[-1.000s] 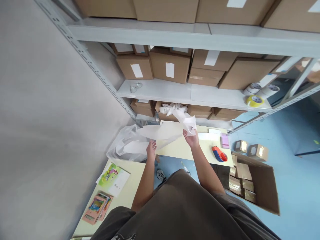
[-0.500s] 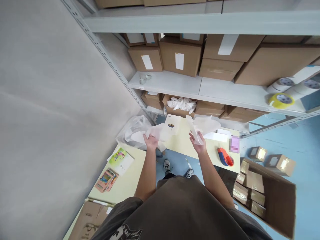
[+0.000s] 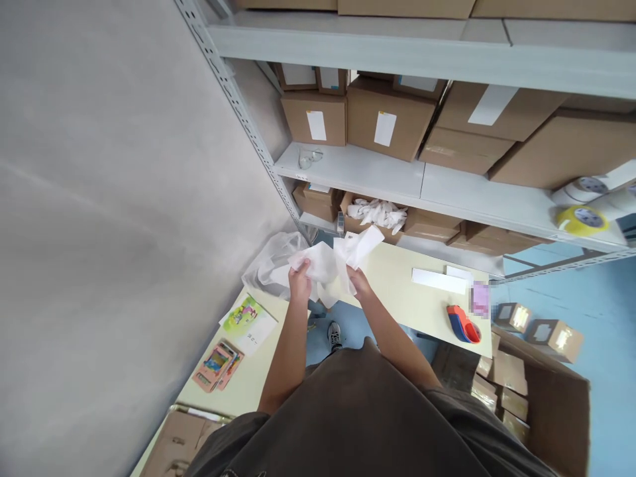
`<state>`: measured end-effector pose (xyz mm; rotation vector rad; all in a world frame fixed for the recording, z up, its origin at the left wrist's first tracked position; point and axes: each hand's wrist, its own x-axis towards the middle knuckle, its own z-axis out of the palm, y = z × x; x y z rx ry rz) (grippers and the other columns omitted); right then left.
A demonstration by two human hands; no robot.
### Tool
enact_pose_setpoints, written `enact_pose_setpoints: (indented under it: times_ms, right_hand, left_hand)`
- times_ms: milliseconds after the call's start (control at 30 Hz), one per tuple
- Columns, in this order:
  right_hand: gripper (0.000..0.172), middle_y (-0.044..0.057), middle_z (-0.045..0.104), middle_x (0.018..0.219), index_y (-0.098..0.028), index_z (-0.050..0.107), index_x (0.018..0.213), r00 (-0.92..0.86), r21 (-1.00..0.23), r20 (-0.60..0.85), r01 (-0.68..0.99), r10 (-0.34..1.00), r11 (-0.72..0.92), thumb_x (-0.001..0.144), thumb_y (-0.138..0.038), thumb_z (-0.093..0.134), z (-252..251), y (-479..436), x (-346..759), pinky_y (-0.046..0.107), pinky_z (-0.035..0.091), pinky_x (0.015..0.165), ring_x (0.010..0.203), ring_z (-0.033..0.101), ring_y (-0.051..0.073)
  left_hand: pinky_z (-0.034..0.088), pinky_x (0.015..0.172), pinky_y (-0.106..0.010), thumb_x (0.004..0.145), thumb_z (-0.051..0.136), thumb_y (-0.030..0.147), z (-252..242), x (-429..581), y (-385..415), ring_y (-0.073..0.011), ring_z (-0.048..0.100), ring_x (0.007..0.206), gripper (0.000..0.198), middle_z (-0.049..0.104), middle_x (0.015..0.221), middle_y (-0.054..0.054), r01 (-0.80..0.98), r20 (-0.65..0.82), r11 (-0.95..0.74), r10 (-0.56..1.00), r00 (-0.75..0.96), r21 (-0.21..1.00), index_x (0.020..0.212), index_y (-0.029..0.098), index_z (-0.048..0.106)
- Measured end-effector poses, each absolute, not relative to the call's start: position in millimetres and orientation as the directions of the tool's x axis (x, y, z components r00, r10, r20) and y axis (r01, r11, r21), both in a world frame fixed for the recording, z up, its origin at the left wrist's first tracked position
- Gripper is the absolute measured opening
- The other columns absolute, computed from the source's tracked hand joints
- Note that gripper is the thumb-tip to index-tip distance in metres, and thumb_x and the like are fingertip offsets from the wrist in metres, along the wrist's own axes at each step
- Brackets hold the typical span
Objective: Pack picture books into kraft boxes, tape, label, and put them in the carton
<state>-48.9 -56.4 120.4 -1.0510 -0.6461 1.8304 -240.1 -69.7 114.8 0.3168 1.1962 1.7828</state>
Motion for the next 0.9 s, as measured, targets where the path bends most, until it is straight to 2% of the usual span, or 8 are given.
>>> enact_pose_setpoints:
  times_ms: [133, 233, 367, 467, 633, 733, 833, 900]
  right_hand:
    - [0.045, 0.007, 0.084, 0.099, -0.021, 0.076, 0.103, -0.216, -0.735, -0.382, -0.518, 0.899, -0.437, 0.071, -0.046, 0.094, 121, -52, -80, 0.044, 0.063, 0.095, 0.104, 0.079, 0.031]
    - [0.043, 0.007, 0.084, 0.099, -0.020, 0.076, 0.098, -0.117, -0.770, -0.351, -0.529, 0.929, -0.358, 0.067, -0.040, 0.097, 117, -47, -91, 0.042, 0.064, 0.091, 0.101, 0.078, 0.029]
    - [0.041, 0.005, 0.082, 0.095, -0.019, 0.075, 0.095, 0.124, -0.882, -0.299, -0.415, 0.946, -0.225, 0.064, -0.035, 0.095, 111, -34, -107, 0.037, 0.062, 0.083, 0.095, 0.076, 0.026]
    - [0.043, 0.003, 0.081, 0.098, -0.020, 0.071, 0.100, 0.267, -0.937, -0.238, -0.316, 0.934, -0.149, 0.064, -0.032, 0.092, 113, -23, -121, 0.034, 0.061, 0.082, 0.093, 0.074, 0.022]
    - [0.044, 0.002, 0.078, 0.106, -0.023, 0.067, 0.111, 0.414, -0.970, -0.152, -0.237, 0.897, -0.055, 0.072, -0.033, 0.084, 129, -2, -107, 0.031, 0.061, 0.087, 0.100, 0.071, 0.019]
    - [0.043, 0.002, 0.078, 0.104, -0.023, 0.068, 0.108, 0.504, -0.975, -0.123, -0.222, 0.855, -0.009, 0.070, -0.032, 0.085, 141, 4, -67, 0.031, 0.060, 0.087, 0.100, 0.071, 0.020]
    - [0.042, 0.004, 0.079, 0.106, -0.022, 0.069, 0.105, 0.581, -0.974, -0.105, -0.224, 0.807, 0.034, 0.068, -0.030, 0.087, 153, -1, -17, 0.034, 0.061, 0.088, 0.100, 0.072, 0.022]
    - [0.043, 0.006, 0.080, 0.108, -0.021, 0.070, 0.107, 0.620, -0.970, -0.090, -0.232, 0.779, 0.073, 0.069, -0.030, 0.087, 160, -9, 15, 0.036, 0.061, 0.090, 0.102, 0.072, 0.024]
  left_hand:
    - [0.058, 0.100, -0.042, 0.070, 0.096, 0.046, 115, -246, -64, -0.0323, 0.074, 0.117, 0.053, 0.081, 0.115, -0.014, -0.588, -0.276, -0.067, 0.836, -0.474, 0.806, 0.109, 0.016, 0.078]
    - [0.058, 0.101, -0.043, 0.072, 0.094, 0.041, 109, -264, -67, -0.0318, 0.074, 0.117, 0.048, 0.081, 0.115, -0.014, -0.575, -0.299, -0.013, 0.844, -0.445, 0.818, 0.110, 0.016, 0.077]
    - [0.056, 0.100, -0.039, 0.074, 0.091, 0.035, 98, -303, -81, -0.0270, 0.075, 0.111, 0.029, 0.081, 0.100, -0.009, -0.544, -0.378, 0.065, 0.787, -0.488, 0.837, 0.093, 0.018, 0.076]
    - [0.056, 0.098, -0.038, 0.071, 0.092, 0.032, 94, -329, -96, -0.0256, 0.076, 0.105, 0.025, 0.080, 0.093, -0.008, -0.506, -0.389, 0.116, 0.788, -0.477, 0.855, 0.084, 0.019, 0.077]
    - [0.056, 0.083, -0.036, 0.071, 0.095, 0.039, 95, -351, -103, -0.0270, 0.076, 0.086, 0.025, 0.078, 0.075, -0.010, -0.205, -0.446, 0.401, 0.850, -0.281, 0.893, 0.075, 0.018, 0.081]
    - [0.055, 0.077, -0.034, 0.076, 0.091, 0.044, 95, -343, -86, -0.0262, 0.074, 0.078, 0.030, 0.075, 0.065, -0.009, -0.083, -0.458, 0.451, 0.857, -0.236, 0.888, 0.065, 0.020, 0.077]
    - [0.055, 0.078, -0.034, 0.077, 0.091, 0.042, 92, -308, -59, -0.0267, 0.074, 0.078, 0.030, 0.073, 0.064, -0.008, -0.074, -0.483, 0.479, 0.873, -0.060, 0.875, 0.064, 0.021, 0.074]
    - [0.056, 0.087, -0.038, 0.070, 0.095, 0.035, 89, -271, -44, -0.0323, 0.076, 0.091, 0.026, 0.074, 0.069, -0.009, -0.016, -0.534, 0.537, 0.842, 0.079, 0.844, 0.067, 0.021, 0.073]
